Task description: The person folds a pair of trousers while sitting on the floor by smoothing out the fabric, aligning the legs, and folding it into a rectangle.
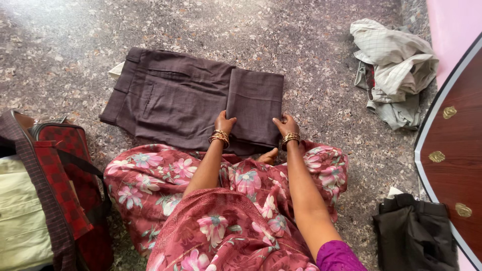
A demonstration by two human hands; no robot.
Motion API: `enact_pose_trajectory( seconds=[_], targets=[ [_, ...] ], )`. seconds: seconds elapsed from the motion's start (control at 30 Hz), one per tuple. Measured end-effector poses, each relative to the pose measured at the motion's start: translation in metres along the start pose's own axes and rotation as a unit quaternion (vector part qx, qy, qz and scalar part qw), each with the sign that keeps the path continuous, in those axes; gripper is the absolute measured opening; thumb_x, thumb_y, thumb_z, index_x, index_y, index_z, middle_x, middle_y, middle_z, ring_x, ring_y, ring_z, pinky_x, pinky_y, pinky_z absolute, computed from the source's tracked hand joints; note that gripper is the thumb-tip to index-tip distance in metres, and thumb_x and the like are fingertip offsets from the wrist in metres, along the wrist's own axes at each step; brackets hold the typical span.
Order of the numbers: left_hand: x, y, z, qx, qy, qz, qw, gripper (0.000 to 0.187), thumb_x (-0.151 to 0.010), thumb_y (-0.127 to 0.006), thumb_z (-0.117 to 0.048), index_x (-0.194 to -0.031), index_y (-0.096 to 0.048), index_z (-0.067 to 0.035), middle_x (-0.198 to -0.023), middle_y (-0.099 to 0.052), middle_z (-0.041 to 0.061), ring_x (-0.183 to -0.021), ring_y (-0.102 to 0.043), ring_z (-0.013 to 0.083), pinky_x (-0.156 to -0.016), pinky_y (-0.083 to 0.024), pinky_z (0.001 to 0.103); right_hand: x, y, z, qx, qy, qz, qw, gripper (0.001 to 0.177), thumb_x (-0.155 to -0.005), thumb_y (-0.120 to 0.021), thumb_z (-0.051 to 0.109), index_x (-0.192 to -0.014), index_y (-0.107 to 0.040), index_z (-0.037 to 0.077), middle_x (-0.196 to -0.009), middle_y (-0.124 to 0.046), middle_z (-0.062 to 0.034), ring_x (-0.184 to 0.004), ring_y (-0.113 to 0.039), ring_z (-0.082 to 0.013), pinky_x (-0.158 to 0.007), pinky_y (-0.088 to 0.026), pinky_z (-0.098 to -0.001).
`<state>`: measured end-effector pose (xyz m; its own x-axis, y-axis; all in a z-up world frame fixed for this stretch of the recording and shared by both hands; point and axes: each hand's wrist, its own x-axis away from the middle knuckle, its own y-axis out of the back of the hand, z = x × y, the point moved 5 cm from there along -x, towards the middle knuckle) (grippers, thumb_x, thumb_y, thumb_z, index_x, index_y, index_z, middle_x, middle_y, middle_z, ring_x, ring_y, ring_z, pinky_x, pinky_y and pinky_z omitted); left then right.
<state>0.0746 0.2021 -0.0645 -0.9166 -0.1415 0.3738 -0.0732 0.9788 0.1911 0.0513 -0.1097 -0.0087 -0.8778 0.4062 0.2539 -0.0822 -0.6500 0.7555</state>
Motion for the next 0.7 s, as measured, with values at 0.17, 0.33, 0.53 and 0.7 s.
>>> enact_pose_trajectory(
  seconds=[0.17,0.33,0.53,0.7],
  targets=[
    [0.005,0.003,-0.014,-0.019,0.005,-0.004,1.000,0.055,-0.081,-0.080,-0.013,-0.133,-0.063,-0.005,-0.121,-0.074,0.015,-0.108,-0.073,0.0285,-0.094,-0.057,0.037,-0.006,-0.010,-0.010,-0.050,0.022,0.008,0.998,0.061,-0.075,-0.088,0.036,-0.124,-0.070,0.005,-0.113,-0.077,-0.0133,-0.103,-0.075,-0.0243,-0.090,-0.057,-0.0350],
    [0.002,-0.001,-0.010,-0.002,0.005,-0.019,1.000,0.058,-0.077,-0.081,-0.011,-0.132,-0.064,-0.006,-0.121,-0.073,0.015,-0.107,-0.073,0.0283,-0.092,-0.057,0.038,-0.001,-0.011,-0.013,-0.014,-0.012,0.000,1.000,0.058,-0.074,-0.087,0.035,-0.123,-0.072,0.009,-0.111,-0.078,-0.0123,-0.101,-0.076,-0.0249,-0.090,-0.058,-0.0363],
    [0.036,0.004,-0.035,-0.180,-0.060,-0.091,0.978,0.069,-0.082,-0.080,-0.015,-0.145,-0.053,-0.011,-0.142,-0.060,0.014,-0.120,-0.066,0.0313,-0.101,-0.053,0.039,0.025,0.001,0.013,0.042,0.004,-0.017,0.999,0.065,-0.075,-0.089,0.037,-0.130,-0.068,0.010,-0.115,-0.076,-0.0152,-0.106,-0.073,-0.0290,-0.094,-0.057,-0.0396],
    [0.075,-0.015,-0.079,-0.424,-0.307,-0.134,0.841,0.066,-0.093,-0.067,-0.031,-0.153,-0.042,-0.019,-0.164,-0.036,0.003,-0.151,-0.040,0.0256,-0.123,-0.028,0.056,0.061,-0.015,0.088,0.134,0.304,-0.155,0.930,0.063,-0.097,-0.073,0.032,-0.152,-0.050,0.012,-0.154,-0.050,-0.0156,-0.140,-0.051,-0.0352,-0.115,-0.043,-0.0509]
  ],
)
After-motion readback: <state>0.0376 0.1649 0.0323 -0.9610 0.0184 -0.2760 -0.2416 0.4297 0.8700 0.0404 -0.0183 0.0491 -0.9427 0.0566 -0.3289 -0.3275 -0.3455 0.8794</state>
